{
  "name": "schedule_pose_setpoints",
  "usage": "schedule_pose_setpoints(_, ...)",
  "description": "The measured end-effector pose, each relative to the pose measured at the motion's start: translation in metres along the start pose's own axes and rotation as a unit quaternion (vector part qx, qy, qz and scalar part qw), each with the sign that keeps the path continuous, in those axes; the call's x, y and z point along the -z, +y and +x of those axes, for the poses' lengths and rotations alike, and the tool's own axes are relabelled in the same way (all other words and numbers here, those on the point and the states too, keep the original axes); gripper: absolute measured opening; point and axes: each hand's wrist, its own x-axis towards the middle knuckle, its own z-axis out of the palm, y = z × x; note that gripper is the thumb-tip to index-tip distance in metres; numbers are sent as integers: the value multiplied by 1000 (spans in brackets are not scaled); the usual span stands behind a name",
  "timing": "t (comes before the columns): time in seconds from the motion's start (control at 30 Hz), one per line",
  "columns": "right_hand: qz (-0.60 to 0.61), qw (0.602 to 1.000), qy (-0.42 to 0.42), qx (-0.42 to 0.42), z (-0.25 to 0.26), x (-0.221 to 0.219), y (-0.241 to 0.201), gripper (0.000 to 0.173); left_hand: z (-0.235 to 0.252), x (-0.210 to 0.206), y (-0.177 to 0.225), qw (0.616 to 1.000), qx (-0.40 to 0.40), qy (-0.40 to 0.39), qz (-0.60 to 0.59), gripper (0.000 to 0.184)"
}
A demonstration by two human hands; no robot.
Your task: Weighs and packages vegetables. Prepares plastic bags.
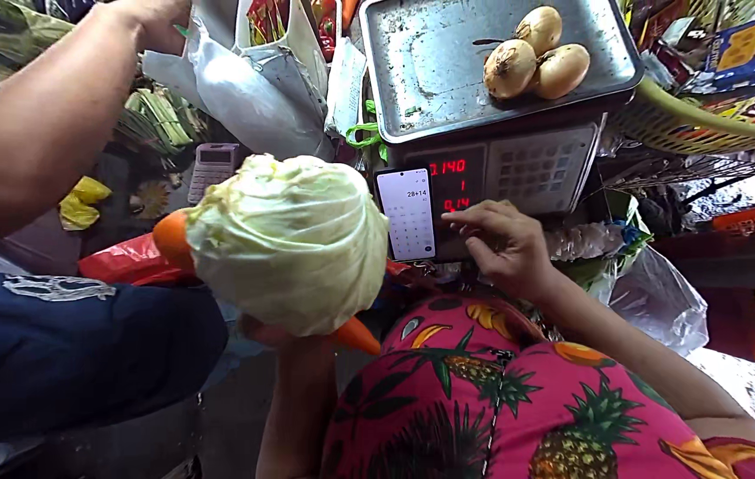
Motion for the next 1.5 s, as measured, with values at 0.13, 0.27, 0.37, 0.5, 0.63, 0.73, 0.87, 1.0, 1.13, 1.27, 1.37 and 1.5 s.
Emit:
schedule_pose_setpoints(0.13,43,996,15,74,11,41,-7,33,15,-32,-13,990,76,-118,19,28)
schedule_pose_setpoints(0.27,392,917,-13,-73,5,57,-26,46,31,-62,-33,966,185,-171,55,25)
schedule_pose_setpoints(0.37,538,834,-19,-117,-16,50,-33,63,51,-95,-43,908,329,-172,195,43)
schedule_pose_setpoints(0.5,613,777,63,-124,-46,47,-23,40,86,-123,-60,790,345,-249,441,31)
schedule_pose_setpoints(0.63,630,769,98,-50,-66,55,-10,44,143,-147,-84,694,243,-198,648,55)
schedule_pose_setpoints(0.73,622,776,105,-10,-72,66,-16,41,203,-152,-108,643,194,-171,721,84)
schedule_pose_setpoints(0.87,614,784,87,-11,-82,71,-13,40,256,-144,-139,549,175,-280,768,71)
schedule_pose_setpoints(1.0,619,779,84,-49,-95,70,-9,41,256,-140,-150,445,137,-313,828,55)
schedule_pose_setpoints(1.13,619,778,94,-52,-97,70,-6,42,210,-164,-146,509,-7,-284,812,59)
schedule_pose_setpoints(1.27,602,789,107,-62,-87,70,-11,41,179,-168,-177,476,54,-316,819,75)
schedule_pose_setpoints(1.37,610,787,87,-48,-84,68,-5,41,184,-171,-195,458,79,-331,821,60)
schedule_pose_setpoints(1.5,558,819,104,-77,-84,72,-4,40,200,-162,-194,535,38,-347,769,45)
